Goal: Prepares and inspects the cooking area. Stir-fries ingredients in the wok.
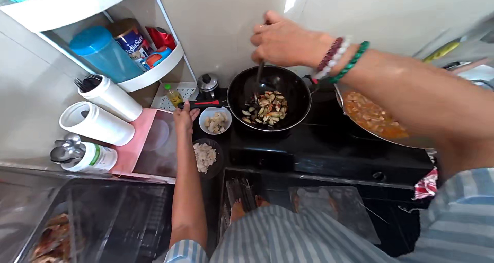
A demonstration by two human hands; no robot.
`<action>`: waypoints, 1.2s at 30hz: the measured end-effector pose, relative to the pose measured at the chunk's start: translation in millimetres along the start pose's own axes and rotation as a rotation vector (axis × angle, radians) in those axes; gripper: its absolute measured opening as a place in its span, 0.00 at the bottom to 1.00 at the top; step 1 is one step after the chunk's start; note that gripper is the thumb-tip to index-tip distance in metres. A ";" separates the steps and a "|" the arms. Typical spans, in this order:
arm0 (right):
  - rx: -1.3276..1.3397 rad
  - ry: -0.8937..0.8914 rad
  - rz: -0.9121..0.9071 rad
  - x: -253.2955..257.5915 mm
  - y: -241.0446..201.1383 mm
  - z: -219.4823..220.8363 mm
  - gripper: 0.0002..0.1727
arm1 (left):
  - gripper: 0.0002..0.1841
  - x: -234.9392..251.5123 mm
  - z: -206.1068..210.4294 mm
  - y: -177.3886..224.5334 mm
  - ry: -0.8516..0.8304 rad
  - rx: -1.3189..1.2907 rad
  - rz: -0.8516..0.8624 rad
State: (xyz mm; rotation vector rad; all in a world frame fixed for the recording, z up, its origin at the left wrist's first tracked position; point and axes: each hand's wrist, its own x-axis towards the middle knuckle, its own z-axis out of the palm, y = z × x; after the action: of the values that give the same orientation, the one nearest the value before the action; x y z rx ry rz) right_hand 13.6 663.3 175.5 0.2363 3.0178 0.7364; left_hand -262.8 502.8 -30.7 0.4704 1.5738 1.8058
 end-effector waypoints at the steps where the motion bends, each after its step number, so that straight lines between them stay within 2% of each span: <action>1: 0.032 0.018 0.034 -17.2 10.0 -4.3 0.07 | 0.21 -0.8 0.1 -0.1 0.003 -0.003 -0.001; 4: 0.034 0.045 0.096 -52.2 27.9 -20.4 0.07 | 0.22 -0.8 1.3 0.9 0.023 0.001 -0.009; 6: 0.040 0.095 0.092 -57.2 22.7 -30.1 0.09 | 0.22 0.3 2.3 0.0 0.033 0.001 -0.008; 13: -0.003 0.318 -0.139 1.7 -55.6 -31.7 0.13 | 0.27 -9.2 -4.4 -4.0 0.000 0.050 -0.001; 15: -0.021 0.313 -0.177 21.1 -70.9 -24.1 0.13 | 0.26 -0.6 -1.9 -7.7 0.037 0.022 -0.019; 18: -0.028 0.232 -0.227 31.7 -68.7 -25.1 0.13 | 0.25 4.8 -0.9 -16.1 0.051 -0.005 -0.044; 25: -0.078 0.210 -0.123 -14.1 -44.2 -34.4 0.14 | 0.25 -4.8 7.2 -8.4 0.047 0.025 -0.029; 29: -0.033 0.272 -0.124 -15.1 -59.9 -7.4 0.13 | 0.24 -7.8 8.8 -3.2 0.052 0.039 -0.008; 32: -0.040 0.183 -0.129 -0.9 -71.6 21.9 0.12 | 0.24 -12.8 8.8 5.0 0.077 0.060 -0.006; 36: -0.008 0.145 -0.017 -12.7 -46.0 27.5 0.12 | 0.25 -10.7 1.5 14.3 0.092 0.116 0.000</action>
State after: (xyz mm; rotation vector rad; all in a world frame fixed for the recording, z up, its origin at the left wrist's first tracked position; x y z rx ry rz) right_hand 21.3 633.6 129.8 0.1644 3.1471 0.7983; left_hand -258.0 495.9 -14.9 0.4467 1.7484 1.7645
